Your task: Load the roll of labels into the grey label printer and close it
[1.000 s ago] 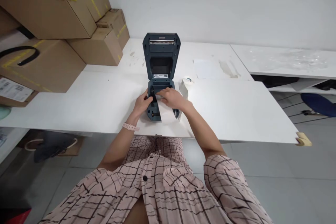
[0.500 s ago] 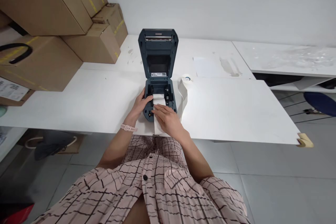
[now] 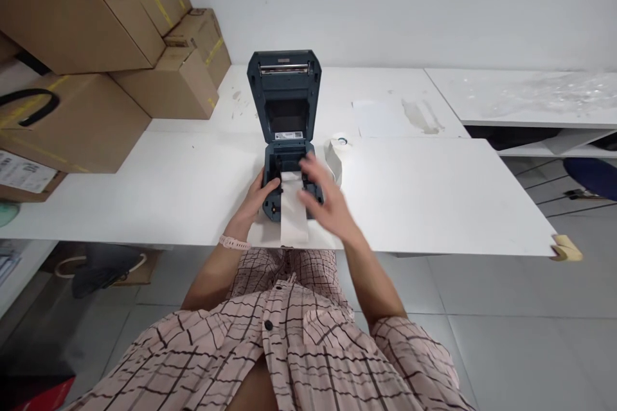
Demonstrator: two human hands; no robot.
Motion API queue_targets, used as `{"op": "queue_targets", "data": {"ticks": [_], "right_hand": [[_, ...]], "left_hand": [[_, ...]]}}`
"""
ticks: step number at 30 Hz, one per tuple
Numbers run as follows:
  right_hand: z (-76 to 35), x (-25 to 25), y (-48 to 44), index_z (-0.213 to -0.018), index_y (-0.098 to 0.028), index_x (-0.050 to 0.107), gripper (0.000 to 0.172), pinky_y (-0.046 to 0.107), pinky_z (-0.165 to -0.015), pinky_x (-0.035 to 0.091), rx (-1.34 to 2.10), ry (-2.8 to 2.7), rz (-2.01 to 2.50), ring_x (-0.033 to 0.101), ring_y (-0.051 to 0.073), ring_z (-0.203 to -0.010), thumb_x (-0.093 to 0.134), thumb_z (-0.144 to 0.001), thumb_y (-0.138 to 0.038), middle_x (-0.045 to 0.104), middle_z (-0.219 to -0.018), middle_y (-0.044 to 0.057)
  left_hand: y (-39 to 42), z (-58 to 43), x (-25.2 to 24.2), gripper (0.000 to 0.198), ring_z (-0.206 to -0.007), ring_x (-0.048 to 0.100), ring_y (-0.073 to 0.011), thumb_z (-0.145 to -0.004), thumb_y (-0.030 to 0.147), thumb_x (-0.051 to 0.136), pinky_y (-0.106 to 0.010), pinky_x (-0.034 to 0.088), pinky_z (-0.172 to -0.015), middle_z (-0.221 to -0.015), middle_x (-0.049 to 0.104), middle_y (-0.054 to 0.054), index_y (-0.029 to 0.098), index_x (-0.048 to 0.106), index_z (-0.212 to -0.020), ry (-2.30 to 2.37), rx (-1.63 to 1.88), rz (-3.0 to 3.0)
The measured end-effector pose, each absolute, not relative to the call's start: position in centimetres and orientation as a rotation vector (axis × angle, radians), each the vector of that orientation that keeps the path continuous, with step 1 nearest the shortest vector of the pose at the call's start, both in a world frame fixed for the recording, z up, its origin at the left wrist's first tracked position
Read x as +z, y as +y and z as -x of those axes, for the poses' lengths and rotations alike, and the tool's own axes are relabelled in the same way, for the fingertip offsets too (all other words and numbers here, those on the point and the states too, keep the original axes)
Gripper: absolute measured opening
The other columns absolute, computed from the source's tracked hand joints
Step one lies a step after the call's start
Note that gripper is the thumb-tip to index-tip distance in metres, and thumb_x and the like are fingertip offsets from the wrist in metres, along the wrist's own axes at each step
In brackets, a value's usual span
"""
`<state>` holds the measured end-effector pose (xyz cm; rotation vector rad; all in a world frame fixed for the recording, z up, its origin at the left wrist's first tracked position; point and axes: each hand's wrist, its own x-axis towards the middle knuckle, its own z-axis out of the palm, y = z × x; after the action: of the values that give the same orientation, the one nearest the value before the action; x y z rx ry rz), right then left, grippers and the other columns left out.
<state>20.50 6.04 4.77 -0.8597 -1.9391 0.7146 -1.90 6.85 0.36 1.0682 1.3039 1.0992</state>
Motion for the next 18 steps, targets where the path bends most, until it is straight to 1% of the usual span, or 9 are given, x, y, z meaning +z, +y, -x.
{"op": "queue_targets", "data": {"ticks": [2, 4, 6, 7, 9, 11, 13, 15, 18], "right_hand": [[-21.8, 7.1, 11.0, -0.165, -0.043, 0.029, 0.068, 0.057, -0.127, 0.038, 0.585, -1.78, 0.929, 0.033, 0.032, -0.16, 0.048, -0.103, -0.064, 0.029, -0.175, -0.001], [-22.1, 9.5, 17.4, -0.167, -0.043, 0.017, 0.077, 0.059, -0.128, 0.033, 0.578, -1.746, 0.953, 0.023, 0.032, -0.163, 0.032, -0.101, -0.078, 0.023, -0.177, -0.003], [-21.4, 11.6, 23.6, -0.168, -0.041, 0.01, 0.087, 0.059, -0.126, 0.035, 0.711, -1.72, 0.979, 0.024, 0.032, -0.163, 0.014, -0.095, -0.088, 0.02, -0.178, -0.003], [-20.7, 12.6, 26.0, -0.168, -0.041, 0.011, 0.092, 0.057, -0.125, 0.037, 0.815, -1.699, 0.991, 0.029, 0.031, -0.162, 0.012, -0.091, -0.092, 0.022, -0.178, -0.002], [-19.3, 14.0, 28.7, -0.166, -0.039, 0.022, 0.097, 0.05, -0.124, 0.04, 0.935, -1.739, 0.98, 0.038, 0.028, -0.157, 0.01, -0.088, -0.095, 0.033, -0.174, 0.0], [-18.1, 14.6, 28.1, -0.161, -0.032, 0.037, 0.097, 0.046, -0.124, 0.04, 0.97, -1.758, 0.967, 0.043, 0.026, -0.153, 0.005, -0.092, -0.091, 0.044, -0.167, 0.003], [-17.7, 14.3, 24.6, -0.154, -0.025, 0.048, 0.095, 0.044, -0.125, 0.037, 0.907, -1.729, 0.964, 0.045, 0.025, -0.152, -0.002, -0.098, -0.083, 0.052, -0.16, 0.004], [-17.8, 13.1, 19.5, -0.151, -0.024, 0.052, 0.087, 0.045, -0.127, 0.035, 0.779, -1.687, 0.951, 0.046, 0.026, -0.151, 0.004, -0.102, -0.077, 0.057, -0.155, 0.004], [-18.3, 10.1, 11.8, -0.151, -0.031, 0.053, 0.07, 0.052, -0.129, 0.033, 0.644, -1.67, 0.954, 0.045, 0.03, -0.152, 0.023, -0.104, -0.075, 0.057, -0.156, 0.003]], "left_hand": [[4.7, 1.5, 0.5, 0.085, -0.149, 0.049, -0.035, -0.09, 0.054, 0.069, -0.049, 0.048, -0.118, -0.167, 0.046, -0.008, 0.034, 0.033, -0.164, 1.304, 1.041, -1.022], [2.5, 1.2, 0.5, 0.093, -0.153, 0.044, -0.0361, -0.088, 0.058, 0.071, -0.049, 0.047, -0.12, -0.17, 0.041, -0.007, 0.036, 0.025, -0.167, 1.306, 1.011, -1.01], [0.4, 1.2, 0.4, 0.097, -0.156, 0.04, -0.035, -0.088, 0.057, 0.072, -0.048, 0.044, -0.124, -0.171, 0.039, -0.006, 0.036, 0.021, -0.168, 1.263, 1.019, -1.04], [-0.4, 1.4, 0.3, 0.095, -0.157, 0.039, -0.034, -0.089, 0.057, 0.072, -0.047, 0.042, -0.125, -0.172, 0.039, -0.005, 0.036, 0.023, -0.168, 1.234, 1.029, -1.061], [-1.6, 2.3, -0.1, 0.085, -0.158, 0.037, -0.0326, -0.09, 0.056, 0.07, -0.047, 0.039, -0.127, -0.171, 0.04, -0.004, 0.035, 0.034, -0.164, 1.198, 1.048, -1.085], [-2.3, 3.7, -0.5, 0.077, -0.154, 0.043, -0.0342, -0.09, 0.059, 0.068, -0.049, 0.041, -0.125, -0.167, 0.046, -0.009, 0.029, 0.048, -0.158, 1.209, 1.047, -1.045], [-2.6, 5.3, -0.7, 0.077, -0.146, 0.054, -0.0369, -0.088, 0.064, 0.067, -0.053, 0.046, -0.12, -0.161, 0.053, -0.016, 0.021, 0.055, -0.152, 1.258, 1.038, -0.959], [-2.5, 6.7, -0.4, 0.079, -0.141, 0.058, -0.0377, -0.088, 0.067, 0.063, -0.055, 0.048, -0.118, -0.158, 0.055, -0.02, 0.017, 0.057, -0.149, 1.327, 1.072, -0.892], [-1.6, 7.3, 1.0, 0.076, -0.15, 0.049, -0.035, -0.094, 0.07, 0.051, -0.053, 0.046, -0.121, -0.165, 0.048, -0.016, 0.023, 0.053, -0.153, 1.406, 1.172, -0.926]]}}
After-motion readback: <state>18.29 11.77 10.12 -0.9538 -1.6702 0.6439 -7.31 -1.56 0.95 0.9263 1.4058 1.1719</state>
